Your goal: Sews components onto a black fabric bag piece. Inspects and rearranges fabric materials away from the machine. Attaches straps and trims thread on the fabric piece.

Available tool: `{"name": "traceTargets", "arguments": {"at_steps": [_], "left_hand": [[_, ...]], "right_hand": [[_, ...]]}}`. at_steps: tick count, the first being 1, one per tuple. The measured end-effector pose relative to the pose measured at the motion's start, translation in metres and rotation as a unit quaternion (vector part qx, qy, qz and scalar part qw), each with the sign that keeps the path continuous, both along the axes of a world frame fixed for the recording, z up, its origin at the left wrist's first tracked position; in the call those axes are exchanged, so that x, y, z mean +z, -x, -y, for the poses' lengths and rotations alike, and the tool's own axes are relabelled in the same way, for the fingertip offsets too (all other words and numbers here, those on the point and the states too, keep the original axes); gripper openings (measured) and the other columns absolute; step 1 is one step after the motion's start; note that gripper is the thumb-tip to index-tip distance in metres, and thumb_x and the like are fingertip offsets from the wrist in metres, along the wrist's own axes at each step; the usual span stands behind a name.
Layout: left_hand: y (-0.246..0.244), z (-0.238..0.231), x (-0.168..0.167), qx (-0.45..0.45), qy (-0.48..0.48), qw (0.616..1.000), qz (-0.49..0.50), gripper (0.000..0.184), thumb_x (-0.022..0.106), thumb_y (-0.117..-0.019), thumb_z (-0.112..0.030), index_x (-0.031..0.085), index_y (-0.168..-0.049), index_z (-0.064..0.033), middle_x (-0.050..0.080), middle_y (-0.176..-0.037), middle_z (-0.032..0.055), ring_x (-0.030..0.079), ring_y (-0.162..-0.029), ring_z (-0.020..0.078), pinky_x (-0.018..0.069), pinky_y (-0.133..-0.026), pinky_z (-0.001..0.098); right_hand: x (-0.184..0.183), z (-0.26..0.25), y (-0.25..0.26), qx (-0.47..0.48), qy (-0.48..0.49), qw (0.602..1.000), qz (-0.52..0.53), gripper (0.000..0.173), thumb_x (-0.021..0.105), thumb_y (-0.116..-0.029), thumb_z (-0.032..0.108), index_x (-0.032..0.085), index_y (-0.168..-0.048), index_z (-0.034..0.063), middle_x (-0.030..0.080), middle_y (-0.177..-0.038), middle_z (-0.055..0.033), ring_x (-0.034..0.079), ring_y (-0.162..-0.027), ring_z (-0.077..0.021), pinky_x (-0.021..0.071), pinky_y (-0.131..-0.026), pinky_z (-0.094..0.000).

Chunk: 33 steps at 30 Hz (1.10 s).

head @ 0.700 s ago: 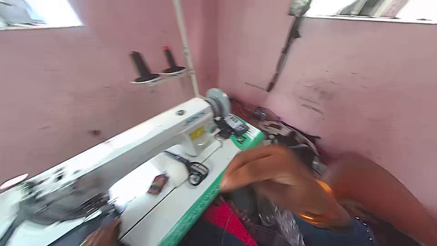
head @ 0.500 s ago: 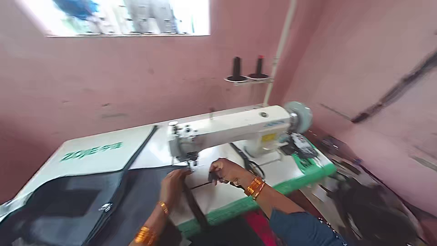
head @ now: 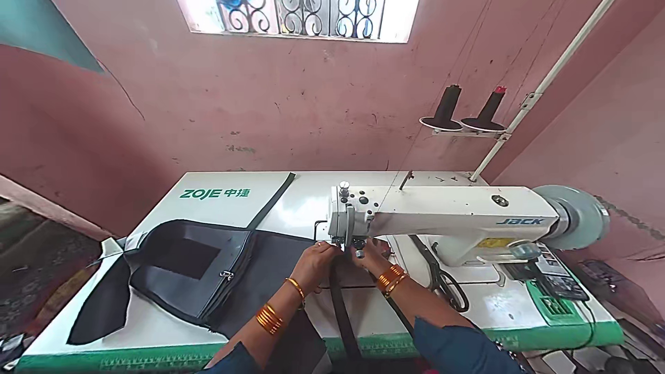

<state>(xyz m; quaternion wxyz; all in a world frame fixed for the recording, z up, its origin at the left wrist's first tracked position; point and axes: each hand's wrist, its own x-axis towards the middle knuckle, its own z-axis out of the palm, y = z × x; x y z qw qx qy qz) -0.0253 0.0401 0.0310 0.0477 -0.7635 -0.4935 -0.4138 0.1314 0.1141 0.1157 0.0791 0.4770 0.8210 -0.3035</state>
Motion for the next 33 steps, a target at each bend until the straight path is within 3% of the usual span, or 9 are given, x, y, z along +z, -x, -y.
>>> {"name": "traceTargets", "arguments": {"at_steps": [7, 9, 11, 13, 16, 21, 26, 30, 33], "left_hand": [[-0.033, 0.041, -0.021, 0.046, 0.042, 0.995, -0.073, 0.019, 0.063, -0.0849, 0.007, 0.078, -0.093, -0.0018, 0.078, -0.104, 0.0117, 0.075, -0.101, 0.0309, 0.0611, -0.086, 0.0433], [-0.037, 0.046, -0.022, 0.056, 0.065, 0.995, -0.042, 0.021, 0.062, -0.0865, 0.007, 0.079, -0.095, -0.0009, 0.078, -0.108, 0.0127, 0.074, -0.107, 0.0317, 0.0601, -0.09, 0.0438], [-0.038, 0.046, -0.018, 0.059, 0.098, 0.993, -0.009, 0.021, 0.062, -0.0876, 0.009, 0.079, -0.096, 0.0001, 0.077, -0.11, 0.0143, 0.073, -0.111, 0.0331, 0.0591, -0.093, 0.0455], [-0.037, 0.042, -0.015, 0.071, 0.132, 0.989, 0.013, 0.021, 0.06, -0.09, 0.008, 0.078, -0.097, 0.0003, 0.077, -0.111, 0.0153, 0.072, -0.113, 0.0335, 0.0587, -0.094, 0.0467], [-0.034, 0.03, -0.005, 0.09, 0.214, 0.972, 0.027, 0.022, 0.056, -0.0981, 0.0, 0.077, -0.104, 0.001, 0.071, -0.115, 0.0197, 0.067, -0.117, 0.0356, 0.0565, -0.096, 0.047], [-0.033, 0.017, -0.004, 0.113, 0.224, 0.968, 0.026, 0.023, 0.057, -0.0984, -0.003, 0.077, -0.11, -0.0009, 0.067, -0.128, 0.0232, 0.061, -0.129, 0.0373, 0.0499, -0.108, 0.0453], [-0.03, 0.02, -0.006, 0.092, 0.171, 0.98, 0.045, 0.021, 0.061, -0.0949, 0.0, 0.079, -0.105, 0.0002, 0.07, -0.124, 0.0258, 0.063, -0.126, 0.0418, 0.0478, -0.11, 0.0532], [-0.023, 0.018, -0.004, 0.082, 0.191, 0.977, 0.045, 0.021, 0.06, -0.0947, -0.001, 0.079, -0.103, -0.0003, 0.071, -0.124, 0.0223, 0.063, -0.127, 0.0387, 0.0475, -0.111, 0.0507], [-0.021, 0.017, 0.001, 0.073, 0.235, 0.968, 0.048, 0.024, 0.057, -0.0966, -0.002, 0.078, -0.108, -0.0006, 0.068, -0.13, 0.0221, 0.06, -0.132, 0.0372, 0.0436, -0.115, 0.0494]], "right_hand": [[0.018, 0.017, -0.036, 0.043, 0.027, 0.997, -0.063, 0.045, 0.057, -0.105, 0.03, 0.06, -0.135, -0.0023, 0.06, -0.134, -0.0228, 0.056, -0.128, -0.0328, 0.041, -0.111, -0.048], [0.026, 0.041, -0.081, 0.043, -0.174, 0.959, -0.221, 0.032, 0.061, -0.1006, 0.02, 0.071, -0.121, -0.0033, 0.071, -0.121, -0.0197, 0.067, -0.117, -0.0295, 0.0517, -0.105, -0.0433], [0.042, 0.036, -0.131, -0.013, -0.434, 0.839, -0.327, 0.022, 0.06, -0.0945, 0.013, 0.076, -0.094, -0.0021, 0.076, -0.091, -0.0132, 0.074, -0.086, -0.0203, 0.0614, -0.08, -0.0349], [0.081, 0.004, -0.196, -0.135, -0.562, 0.78, -0.241, 0.029, 0.056, -0.0996, 0.012, 0.07, -0.102, -0.0137, 0.071, -0.1, -0.0307, 0.071, -0.093, -0.0416, 0.056, -0.085, -0.0532], [0.118, -0.09, -0.297, -0.333, -0.466, 0.81, -0.128, 0.055, 0.056, -0.1039, 0.035, 0.058, -0.132, -0.0115, 0.053, -0.137, -0.0383, 0.047, -0.133, -0.0533, 0.0331, -0.112, -0.0658], [0.14, -0.166, -0.33, -0.342, -0.304, 0.889, 0.0, 0.039, 0.051, -0.109, 0.023, 0.065, -0.122, -0.0112, 0.058, -0.128, -0.041, 0.052, -0.127, -0.0551, 0.0336, -0.104, -0.0713], [0.124, -0.158, -0.339, -0.343, -0.355, 0.869, -0.019, 0.045, 0.046, -0.1103, 0.027, 0.063, -0.123, -0.0125, 0.057, -0.128, -0.0424, 0.051, -0.127, -0.0572, 0.0333, -0.104, -0.0737], [0.062, -0.098, -0.34, -0.382, -0.47, 0.765, -0.22, 0.056, 0.036, -0.111, 0.029, 0.048, -0.137, -0.0189, 0.049, -0.142, -0.0399, 0.047, -0.138, -0.0434, 0.033, -0.119, -0.0481], [-0.005, -0.069, -0.332, -0.41, -0.462, 0.681, -0.394, 0.048, 0.036, -0.1104, 0.017, 0.042, -0.136, -0.0233, 0.052, -0.134, -0.0361, 0.054, -0.126, -0.0224, 0.0406, -0.111, -0.0293]]}}
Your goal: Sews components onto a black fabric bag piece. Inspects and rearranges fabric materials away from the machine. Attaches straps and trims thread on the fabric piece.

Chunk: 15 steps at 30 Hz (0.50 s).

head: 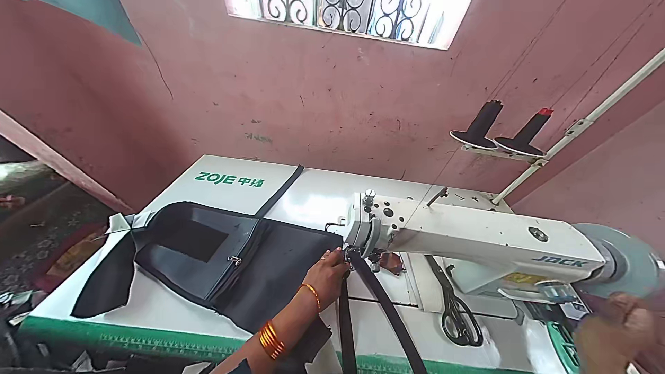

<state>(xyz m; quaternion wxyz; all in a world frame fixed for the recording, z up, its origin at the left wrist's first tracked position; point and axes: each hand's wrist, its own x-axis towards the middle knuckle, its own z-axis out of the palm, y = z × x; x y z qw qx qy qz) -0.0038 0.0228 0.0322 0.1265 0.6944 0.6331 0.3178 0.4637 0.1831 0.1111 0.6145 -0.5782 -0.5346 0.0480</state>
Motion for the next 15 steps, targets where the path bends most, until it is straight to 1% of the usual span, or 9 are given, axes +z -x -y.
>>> {"name": "traceTargets", "arguments": {"at_steps": [2, 3, 5, 7, 9, 11, 12, 14, 15], "left_hand": [[0.002, -0.001, 0.002, -0.01, 0.021, 1.0, 0.017, 0.026, 0.056, -0.097, -0.001, 0.077, -0.111, -0.0006, 0.066, -0.133, 0.0226, 0.057, -0.134, 0.0368, 0.0423, -0.116, 0.0492], [0.005, -0.001, 0.005, -0.018, 0.04, 0.999, 0.03, 0.027, 0.055, -0.0979, -0.002, 0.077, -0.113, -0.0008, 0.065, -0.135, 0.0221, 0.056, -0.135, 0.0353, 0.0423, -0.116, 0.0473], [0.017, 0.001, 0.012, -0.043, 0.054, 0.995, 0.065, 0.023, 0.059, -0.0971, -0.004, 0.077, -0.11, 0.0008, 0.066, -0.132, 0.022, 0.059, -0.132, 0.0326, 0.0458, -0.112, 0.0437], [0.036, 0.0, 0.023, -0.024, 0.007, 0.996, 0.088, 0.02, 0.062, -0.0971, -0.007, 0.078, -0.107, 0.0001, 0.071, -0.123, 0.0187, 0.066, -0.121, 0.0295, 0.0503, -0.108, 0.0437], [0.057, 0.002, 0.029, 0.043, -0.074, 0.993, 0.087, 0.02, 0.062, -0.0971, -0.009, 0.078, -0.106, -0.0008, 0.075, -0.112, 0.0154, 0.072, -0.109, 0.0269, 0.0556, -0.1, 0.0449], [0.064, 0.002, 0.038, 0.101, -0.138, 0.982, 0.084, 0.02, 0.063, -0.0959, -0.014, 0.079, -0.101, -0.003, 0.076, -0.096, 0.0116, 0.074, -0.09, 0.0215, 0.0605, -0.085, 0.0405], [0.057, 0.005, 0.046, 0.101, -0.147, 0.98, 0.089, 0.021, 0.062, -0.0943, -0.016, 0.079, -0.099, -0.0041, 0.076, -0.091, 0.0093, 0.073, -0.083, 0.0183, 0.0606, -0.079, 0.0374], [0.027, 0.022, 0.062, 0.03, -0.116, 0.986, 0.116, 0.017, 0.065, -0.0901, -0.012, 0.078, -0.096, -0.0037, 0.076, -0.091, 0.0086, 0.073, -0.08, 0.0181, 0.0616, -0.076, 0.0391], [0.009, 0.031, 0.063, -0.028, -0.105, 0.986, 0.124, 0.016, 0.069, -0.0861, -0.01, 0.078, -0.099, -0.0047, 0.076, -0.095, 0.0083, 0.074, -0.082, 0.0182, 0.0626, -0.074, 0.039]], "right_hand": [[-0.009, 0.002, 0.004, -0.014, -0.027, 0.999, -0.024, 0.042, 0.038, -0.1095, 0.015, 0.048, -0.125, -0.0228, 0.057, -0.115, -0.0263, 0.056, -0.106, -0.0089, 0.0444, -0.098, -0.0214], [-0.001, 0.006, 0.01, -0.034, -0.038, 0.999, -0.01, 0.042, 0.041, -0.1091, 0.016, 0.049, -0.127, -0.0218, 0.058, -0.12, -0.0281, 0.056, -0.11, -0.0114, 0.0441, -0.099, -0.0219], [0.011, 0.027, 0.023, -0.06, -0.067, 0.99, 0.11, 0.045, 0.05, -0.1058, 0.013, 0.048, -0.135, -0.021, 0.054, -0.137, -0.0378, 0.055, -0.131, -0.0329, 0.0424, -0.112, -0.0332], [0.009, 0.056, 0.064, 0.007, -0.093, 0.966, 0.241, 0.035, 0.055, -0.0978, 0.005, 0.057, -0.119, -0.022, 0.059, -0.124, -0.041, 0.059, -0.12, -0.0478, 0.0471, -0.106, -0.0494], [-0.012, 0.1, 0.145, 0.163, 0.001, 0.948, 0.274, 0.025, 0.065, -0.0899, 0.006, 0.069, -0.103, -0.0144, 0.07, -0.106, -0.0303, 0.069, -0.102, -0.041, 0.0552, -0.092, -0.0499], [-0.04, 0.131, 0.21, 0.312, 0.19, 0.876, 0.314, 0.039, 0.076, -0.0893, 0.024, 0.072, -0.111, -0.0081, 0.068, -0.114, -0.0289, 0.064, -0.112, -0.0459, 0.0516, -0.098, -0.0584], [-0.048, 0.137, 0.231, 0.357, 0.246, 0.846, 0.311, 0.036, 0.079, -0.086, 0.022, 0.072, -0.105, -0.0079, 0.066, -0.11, -0.0283, 0.062, -0.11, -0.0463, 0.0502, -0.096, -0.0586], [-0.039, 0.143, 0.247, 0.443, 0.334, 0.805, 0.211, 0.018, 0.07, -0.0898, 0.008, 0.07, -0.101, -0.0059, 0.067, -0.097, -0.0174, 0.065, -0.095, -0.029, 0.0533, -0.088, -0.0431], [-0.026, 0.144, 0.243, 0.507, 0.385, 0.765, 0.099, 0.012, 0.064, -0.0946, 0.006, 0.065, -0.103, -0.0034, 0.065, -0.087, -0.0088, 0.063, -0.08, -0.0168, 0.0536, -0.075, -0.0326]]}}
